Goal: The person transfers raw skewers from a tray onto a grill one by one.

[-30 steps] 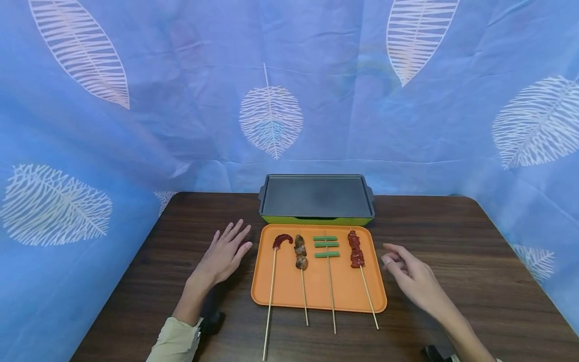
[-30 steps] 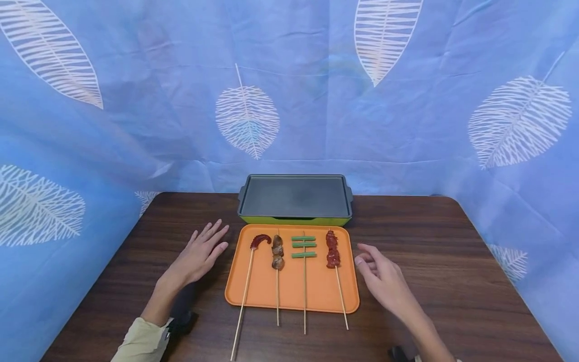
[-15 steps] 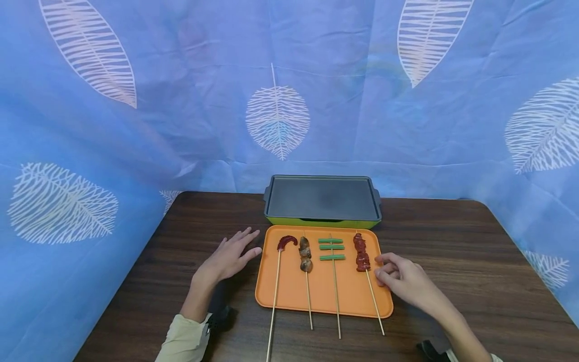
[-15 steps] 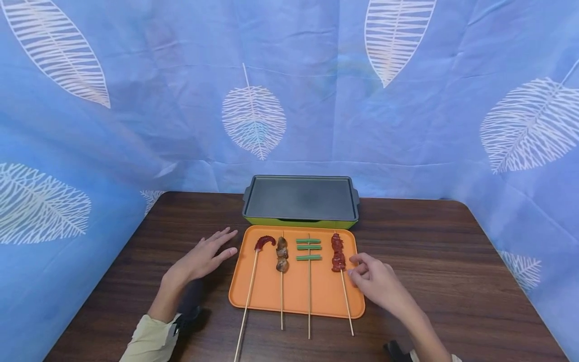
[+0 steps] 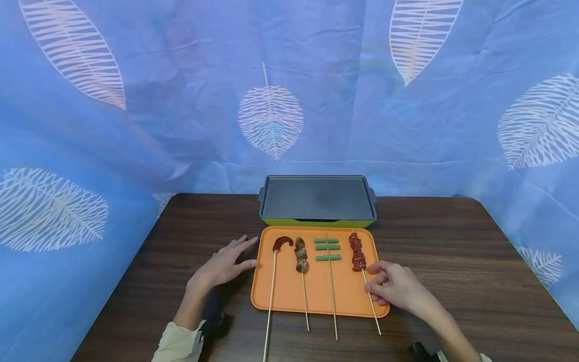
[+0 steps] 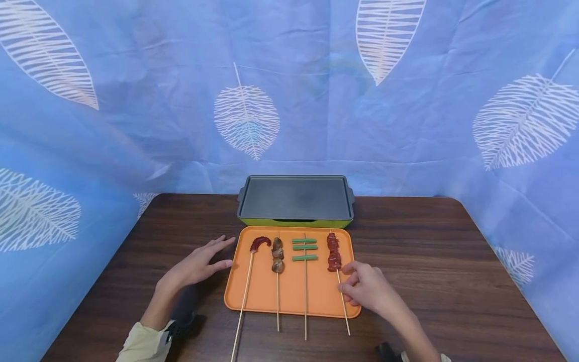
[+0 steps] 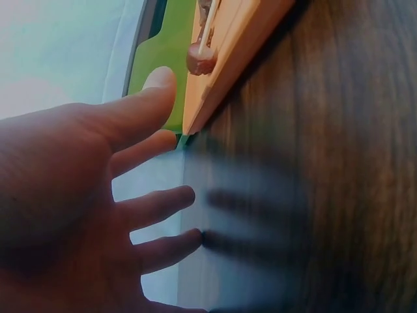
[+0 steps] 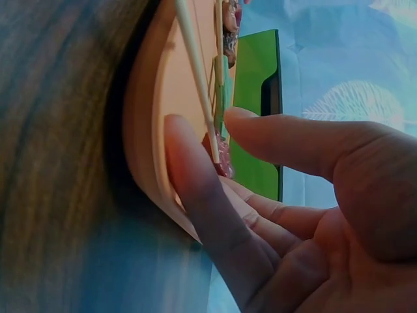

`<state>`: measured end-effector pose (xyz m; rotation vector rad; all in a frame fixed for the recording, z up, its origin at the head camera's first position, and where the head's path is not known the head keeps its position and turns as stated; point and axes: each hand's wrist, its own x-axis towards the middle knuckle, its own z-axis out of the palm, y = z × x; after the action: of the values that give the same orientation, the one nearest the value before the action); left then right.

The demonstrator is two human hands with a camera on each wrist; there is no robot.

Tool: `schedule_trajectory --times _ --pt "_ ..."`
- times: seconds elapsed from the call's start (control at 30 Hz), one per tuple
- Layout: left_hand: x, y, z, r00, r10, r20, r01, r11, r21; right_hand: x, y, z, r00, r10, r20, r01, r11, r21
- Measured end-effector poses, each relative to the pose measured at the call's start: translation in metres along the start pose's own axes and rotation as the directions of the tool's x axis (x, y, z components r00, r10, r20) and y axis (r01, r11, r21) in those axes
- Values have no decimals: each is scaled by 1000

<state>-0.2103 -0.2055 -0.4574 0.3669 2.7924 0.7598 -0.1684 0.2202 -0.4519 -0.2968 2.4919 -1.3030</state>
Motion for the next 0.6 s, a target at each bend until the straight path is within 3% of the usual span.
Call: schedule_trajectory --times 0.33,0.6 --pt "0 -2 1 998 48 37 -48 999 -2 2 6 5 996 19 88 -32 988 149" --pt "2 -2 2 999 38 35 -38 999 9 5 11 -2 982 -3 187 -56 950 306"
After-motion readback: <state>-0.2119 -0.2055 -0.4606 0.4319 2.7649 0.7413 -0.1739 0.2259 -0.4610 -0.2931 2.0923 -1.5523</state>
